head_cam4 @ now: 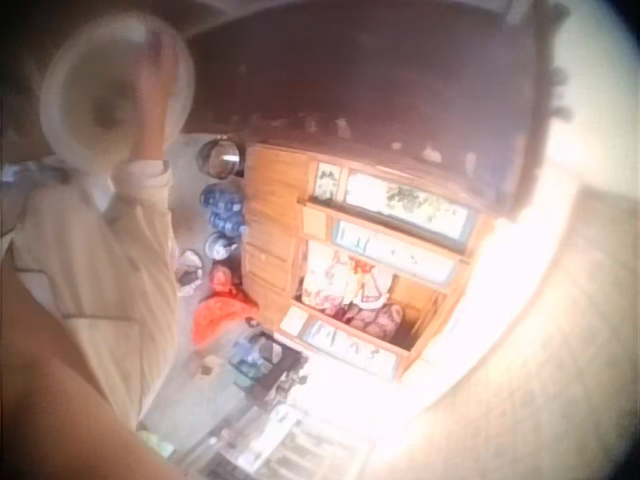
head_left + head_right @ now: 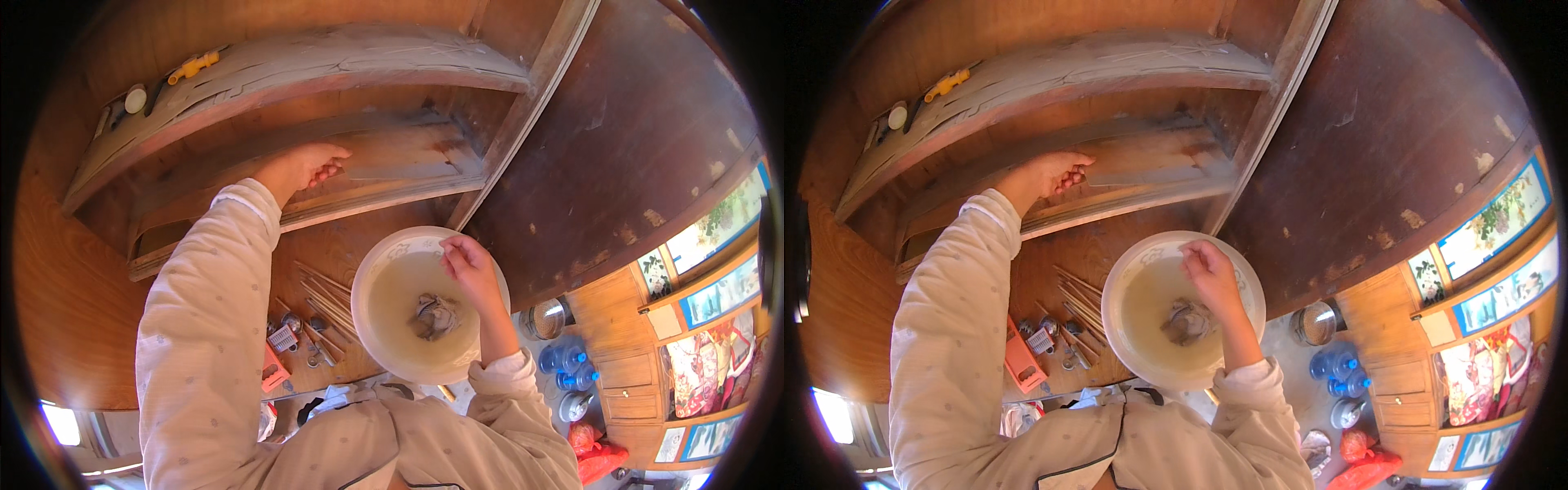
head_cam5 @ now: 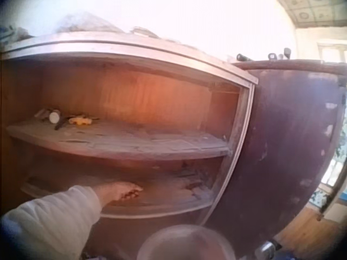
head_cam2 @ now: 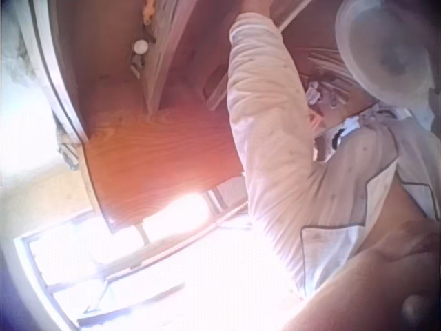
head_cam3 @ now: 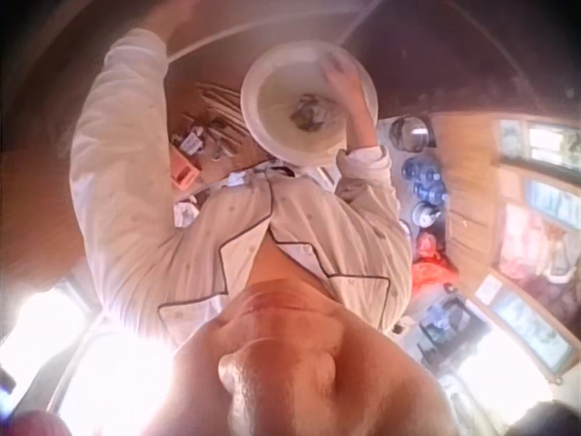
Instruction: The person removes damaged wooden panels from a cabinet shelf, scrapes the interior surfaces with a putty knife, and then handles small replacement components and hardware.
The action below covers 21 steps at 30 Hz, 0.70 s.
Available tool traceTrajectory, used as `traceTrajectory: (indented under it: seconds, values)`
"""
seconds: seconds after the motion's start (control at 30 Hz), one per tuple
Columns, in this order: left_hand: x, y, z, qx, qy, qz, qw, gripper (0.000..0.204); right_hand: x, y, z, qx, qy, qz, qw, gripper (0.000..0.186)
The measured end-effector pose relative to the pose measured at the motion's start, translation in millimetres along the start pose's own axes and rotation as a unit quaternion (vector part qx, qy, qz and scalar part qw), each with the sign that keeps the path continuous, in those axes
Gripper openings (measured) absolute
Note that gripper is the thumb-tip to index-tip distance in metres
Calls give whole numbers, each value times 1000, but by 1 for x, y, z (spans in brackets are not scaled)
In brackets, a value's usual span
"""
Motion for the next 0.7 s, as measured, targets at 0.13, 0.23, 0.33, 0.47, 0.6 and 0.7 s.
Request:
traceTrajectory:
  seconds: [0.13, 0.23, 0.33, 0.47, 0.6, 0.7]
  values:
    - [2, -15, -13, -79, 20, -63, 995, 21, 14, 15, 42, -33, 30, -35, 998, 14]
    - [-9, -20, -13, -53, -3, -213, 976, 9, 16, 20, 69, 22, -8, 87, 996, 20]
    - [-10, -16, -10, -54, -29, -254, 965, 7, 27, 31, 95, 144, 3, 237, 961, 28]
    - [-2, -21, -11, -30, -26, -267, 963, 6, 26, 33, 139, 230, 19, 363, 903, 26]
    - [1, -14, -7, -49, -30, -298, 953, 7, 27, 15, 162, 226, -8, 335, 915, 22]
    - [-1, -15, -8, -42, -13, -305, 951, 11, 34, 32, 158, 190, -62, 303, 932, 20]
Point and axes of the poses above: each hand's wrist, its own z-axis towards the middle knuckle, its own x-axis out of the palm, y = z × x, the point moved 4 cm from there along z, towards the middle knuckle, and after that the axes turned 10 degrees about z, right-handed, at the moved point
